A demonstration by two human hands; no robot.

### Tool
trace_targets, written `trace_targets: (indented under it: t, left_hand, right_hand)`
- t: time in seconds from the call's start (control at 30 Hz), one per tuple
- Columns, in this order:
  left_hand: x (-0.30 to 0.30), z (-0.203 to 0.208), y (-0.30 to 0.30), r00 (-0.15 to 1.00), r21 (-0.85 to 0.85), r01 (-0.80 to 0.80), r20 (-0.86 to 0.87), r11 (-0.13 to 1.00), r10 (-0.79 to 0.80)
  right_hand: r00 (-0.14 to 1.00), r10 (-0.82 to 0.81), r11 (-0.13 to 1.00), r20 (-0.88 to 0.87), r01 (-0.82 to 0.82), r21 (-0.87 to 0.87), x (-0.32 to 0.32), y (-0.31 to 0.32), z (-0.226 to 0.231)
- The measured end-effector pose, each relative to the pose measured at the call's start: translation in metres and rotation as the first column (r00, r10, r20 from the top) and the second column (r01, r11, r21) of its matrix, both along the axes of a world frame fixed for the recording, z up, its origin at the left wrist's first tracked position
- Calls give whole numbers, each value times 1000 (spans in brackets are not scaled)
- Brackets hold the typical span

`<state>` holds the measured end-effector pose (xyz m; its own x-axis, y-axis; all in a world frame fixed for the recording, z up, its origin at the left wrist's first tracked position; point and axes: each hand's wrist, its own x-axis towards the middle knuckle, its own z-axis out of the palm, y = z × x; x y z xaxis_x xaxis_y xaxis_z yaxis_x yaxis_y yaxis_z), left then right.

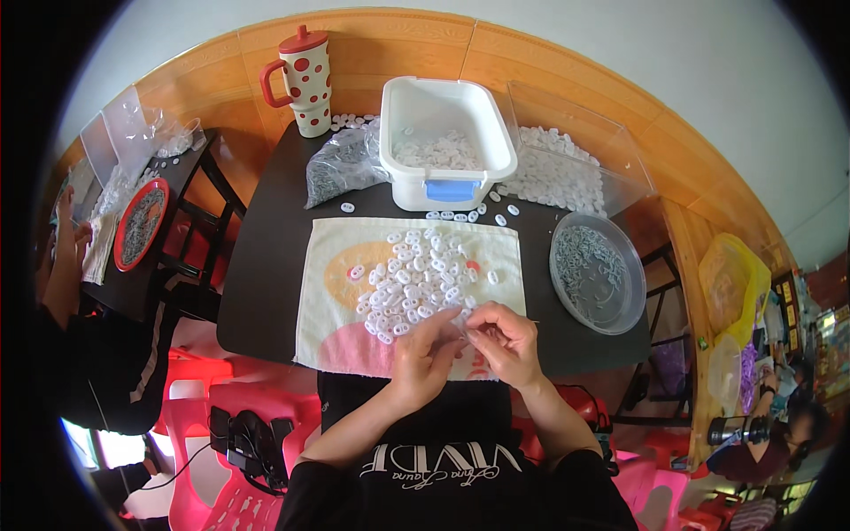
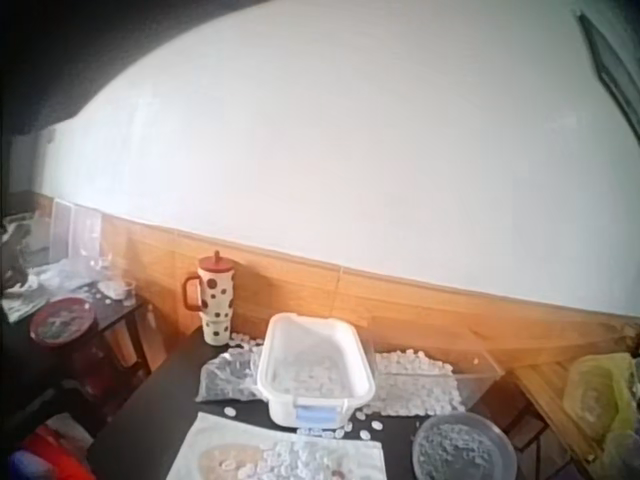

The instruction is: Sorting and inspecting small white plastic components on a table.

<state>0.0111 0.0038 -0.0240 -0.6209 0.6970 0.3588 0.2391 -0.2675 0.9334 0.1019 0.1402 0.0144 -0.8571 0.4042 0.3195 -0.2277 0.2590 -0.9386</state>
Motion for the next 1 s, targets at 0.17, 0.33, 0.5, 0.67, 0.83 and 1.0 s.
trace_targets:
  t: [0.17, 0.33, 0.5, 0.67, 0.83, 1.0]
  left_hand:
    - [6, -2, -1, 991, 83, -89, -89, 993, 96]
    - [7, -9, -2, 996, 69, -76, 44, 995, 73]
    - [5, -5, 0, 998, 74, -62, -20, 995, 64]
    - [2, -3, -2, 1000, 40, -23, -16, 999, 24]
    - [0, 5, -1, 996, -2, -30, -82, 1000, 30]
    - [-1, 3, -2, 999, -28, -4, -43, 1000, 3]
  right_hand:
    - [996, 33, 971, -80, -13, 240, 2, -3, 6]
    - [994, 29, 957, -106, 3, 291, 3, -3, 0]
    - [992, 118, 952, -39, -102, 288, 5, 8, 4]
    - [991, 129, 946, 26, -131, 297, 6, 12, 18]
    - [990, 135, 921, 44, -142, 364, 5, 16, 22]
    - [985, 139, 868, 103, -171, 465, -2, 19, 24]
